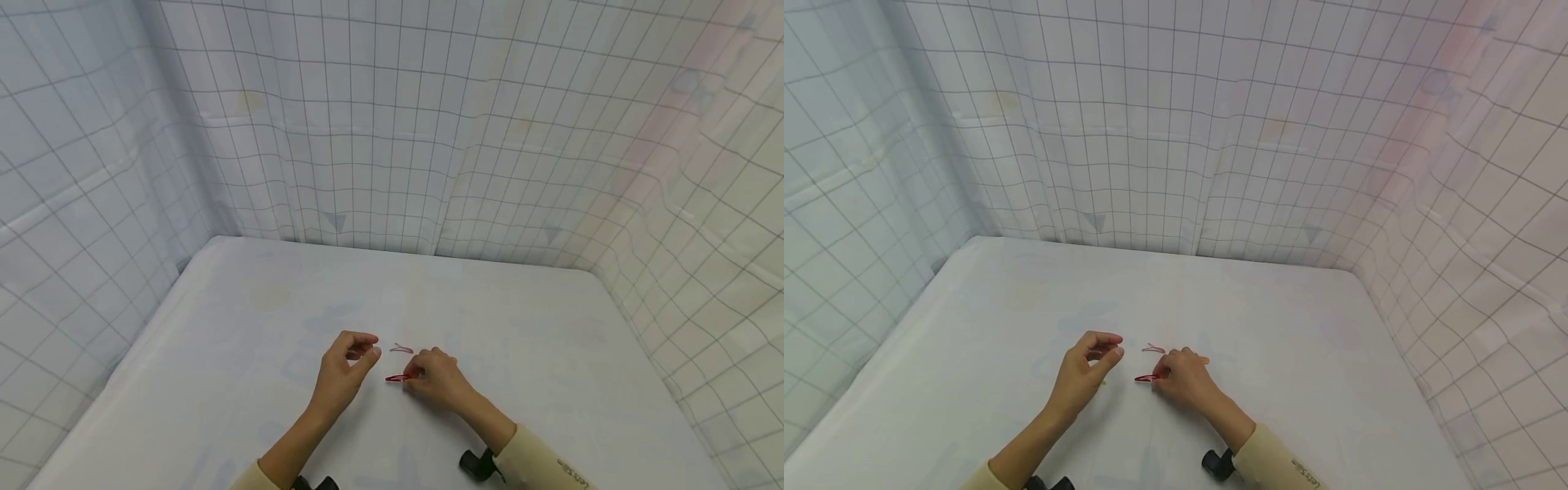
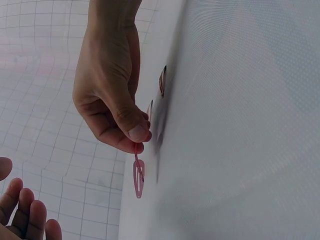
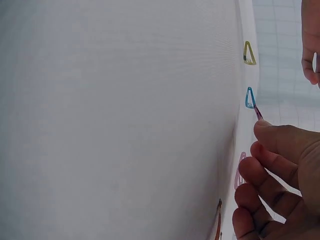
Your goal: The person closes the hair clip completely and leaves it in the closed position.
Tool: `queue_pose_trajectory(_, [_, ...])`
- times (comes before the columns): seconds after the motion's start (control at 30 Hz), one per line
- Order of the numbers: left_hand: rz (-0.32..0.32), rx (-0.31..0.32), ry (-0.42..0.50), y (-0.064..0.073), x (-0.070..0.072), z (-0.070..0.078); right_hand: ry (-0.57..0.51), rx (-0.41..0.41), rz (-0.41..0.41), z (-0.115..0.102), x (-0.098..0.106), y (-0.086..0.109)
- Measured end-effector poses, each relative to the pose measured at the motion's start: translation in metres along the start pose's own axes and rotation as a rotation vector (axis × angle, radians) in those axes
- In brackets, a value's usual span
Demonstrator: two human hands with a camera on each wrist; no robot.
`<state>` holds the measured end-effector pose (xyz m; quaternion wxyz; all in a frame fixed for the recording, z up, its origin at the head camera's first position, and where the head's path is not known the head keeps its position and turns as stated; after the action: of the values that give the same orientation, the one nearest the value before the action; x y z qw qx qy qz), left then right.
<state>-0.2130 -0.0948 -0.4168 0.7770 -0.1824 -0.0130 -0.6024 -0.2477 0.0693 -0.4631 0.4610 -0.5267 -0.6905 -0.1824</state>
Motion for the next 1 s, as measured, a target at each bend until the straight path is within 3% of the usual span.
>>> queue_pose_trajectory(0.27, [-0.006,0.011,0.004,0.0005,-0.0013,-0.0007,0.029,0.053,-0.021,-0.0024,-0.0030,0.0009])
queue_pose_trajectory(0.73, [-0.005,-0.008,0.001,0.0007,-0.0022,0.0003,0.144,0.163,0.030,-0.0092,-0.0027,0.0029])
queue_pose_trajectory(1.0, [-0.007,0.003,0.006,0.0006,-0.0026,-0.0007,0.154,0.154,0.039,-0.0091,-0.0017,0.0043])
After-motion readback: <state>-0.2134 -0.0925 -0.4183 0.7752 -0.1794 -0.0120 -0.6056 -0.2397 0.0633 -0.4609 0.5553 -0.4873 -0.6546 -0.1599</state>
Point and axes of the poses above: each hand's wrist, its own y-axis away from the middle knuckle, its own x-axis out of the back of the hand, z = x × y, the point moved 8 cm from there along -y, towards the middle knuckle, and after that the axes turned 9 degrees about z, right-handed, at the moved point
